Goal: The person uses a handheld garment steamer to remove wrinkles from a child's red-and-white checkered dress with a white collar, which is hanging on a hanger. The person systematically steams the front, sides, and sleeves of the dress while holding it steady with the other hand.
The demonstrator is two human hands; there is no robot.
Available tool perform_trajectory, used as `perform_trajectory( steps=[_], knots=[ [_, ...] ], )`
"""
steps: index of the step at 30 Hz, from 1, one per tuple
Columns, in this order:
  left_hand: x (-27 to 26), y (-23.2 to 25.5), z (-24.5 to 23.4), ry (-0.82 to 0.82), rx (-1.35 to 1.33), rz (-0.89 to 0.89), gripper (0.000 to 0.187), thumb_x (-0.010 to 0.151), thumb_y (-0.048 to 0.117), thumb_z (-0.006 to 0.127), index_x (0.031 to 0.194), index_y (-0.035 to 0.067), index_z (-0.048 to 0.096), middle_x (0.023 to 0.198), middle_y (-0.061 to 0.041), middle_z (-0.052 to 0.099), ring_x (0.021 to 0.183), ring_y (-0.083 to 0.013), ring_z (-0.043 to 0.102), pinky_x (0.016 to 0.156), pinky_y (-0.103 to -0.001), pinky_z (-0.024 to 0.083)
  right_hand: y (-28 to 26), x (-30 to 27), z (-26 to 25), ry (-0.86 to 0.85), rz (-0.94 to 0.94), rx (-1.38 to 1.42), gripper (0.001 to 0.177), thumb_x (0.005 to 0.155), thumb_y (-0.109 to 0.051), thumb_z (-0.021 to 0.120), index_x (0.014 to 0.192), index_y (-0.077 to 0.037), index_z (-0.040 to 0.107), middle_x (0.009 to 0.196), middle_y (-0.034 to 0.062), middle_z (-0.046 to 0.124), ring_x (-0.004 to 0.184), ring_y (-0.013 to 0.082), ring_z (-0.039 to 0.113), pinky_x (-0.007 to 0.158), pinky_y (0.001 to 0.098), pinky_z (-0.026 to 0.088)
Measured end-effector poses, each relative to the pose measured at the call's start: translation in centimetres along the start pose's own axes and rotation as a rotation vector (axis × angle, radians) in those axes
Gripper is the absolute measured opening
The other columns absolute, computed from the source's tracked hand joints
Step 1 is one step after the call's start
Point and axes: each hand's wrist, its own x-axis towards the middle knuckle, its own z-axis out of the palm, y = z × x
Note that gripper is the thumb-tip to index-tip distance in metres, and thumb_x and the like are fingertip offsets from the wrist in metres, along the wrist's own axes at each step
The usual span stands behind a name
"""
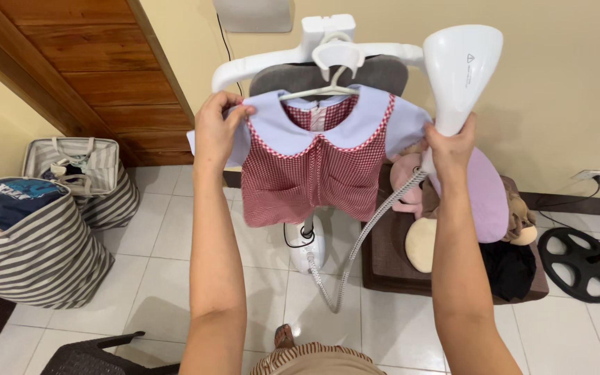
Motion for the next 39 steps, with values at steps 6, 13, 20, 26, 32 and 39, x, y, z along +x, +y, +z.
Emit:
perform_trajectory(
  steps=[6, 13, 20, 26, 32, 39],
  knots=[
    [1.2, 0.5, 1.5, -0.027, 0.128, 0.060, 0.032, 0.078, 0.026, 0.091, 0.095, 0.005, 0.074, 0.098, -0.007, 0.070, 0.094, -0.0224, 0.067, 0.090, -0.038, 0.048, 2.9, -2.3, -0.3, 0.181, 0.062, 0.081, 0.053, 0.086, 0.003, 0.073, 0.130, 0.000, 0.043, 0.101, 0.0128, 0.063, 0.068, 0.0171, 0.064, 0.058, 0.0310, 0.054],
    [-5.3, -3.4, 2.7, 0.499, 0.168, 0.137, 0.097, 0.072, 0.028, 0.102, 0.146, 0.006, 0.044, 0.148, -0.014, 0.038, 0.142, -0.0355, 0.034, 0.122, -0.048, 0.024, 3.4, -12.2, -0.3, 0.198, 0.069, 0.133, 0.058, 0.088, 0.004, 0.069, 0.137, 0.000, 0.038, 0.101, 0.0129, 0.061, 0.070, 0.0176, 0.065, 0.057, 0.0311, 0.054],
    [-16.2, -15.2, 8.7, 0.275, -0.282, -0.305, 0.114, 0.070, 0.014, 0.096, 0.155, 0.005, 0.021, 0.165, -0.020, 0.033, 0.156, -0.0347, 0.031, 0.127, -0.045, 0.024, 0.4, -17.2, 2.3, 0.105, 0.265, 0.056, 0.042, 0.091, 0.001, 0.072, 0.122, 0.001, 0.043, 0.096, 0.0124, 0.064, 0.065, 0.0161, 0.062, 0.053, 0.0299, 0.052],
    [-23.4, -24.5, 11.1, -0.082, 0.088, -0.687, 0.059, 0.076, 0.035, 0.085, 0.123, 0.003, 0.068, 0.114, -0.014, 0.075, 0.104, -0.0276, 0.072, 0.094, -0.040, 0.054, 3.2, -16.5, 3.7, 0.112, 0.188, 0.103, 0.050, 0.084, -0.002, 0.073, 0.126, -0.002, 0.045, 0.093, 0.0110, 0.064, 0.066, 0.0147, 0.062, 0.055, 0.0291, 0.053],
    [-32.7, -25.8, 11.0, -0.072, 0.347, -0.839, 0.063, 0.078, 0.040, 0.084, 0.129, 0.009, 0.062, 0.124, -0.012, 0.067, 0.115, -0.0306, 0.063, 0.096, -0.046, 0.047, 11.1, -28.2, 1.8, -0.137, 0.547, -0.198, 0.034, 0.085, -0.009, 0.070, 0.109, -0.002, 0.048, 0.078, 0.0142, 0.066, 0.058, 0.0156, 0.061, 0.050, 0.0324, 0.050],
    [-37.7, -11.7, 14.0, -0.416, -0.225, -1.144, 0.098, 0.075, 0.054, 0.077, 0.149, 0.006, 0.034, 0.141, -0.019, 0.054, 0.133, -0.0335, 0.052, 0.108, -0.046, 0.038, 7.6, -36.2, 0.2, -0.425, 0.832, -0.034, 0.042, 0.086, -0.017, 0.076, 0.117, -0.004, 0.050, 0.083, 0.0092, 0.068, 0.052, 0.0153, 0.059, 0.042, 0.0337, 0.046]
  ],
)
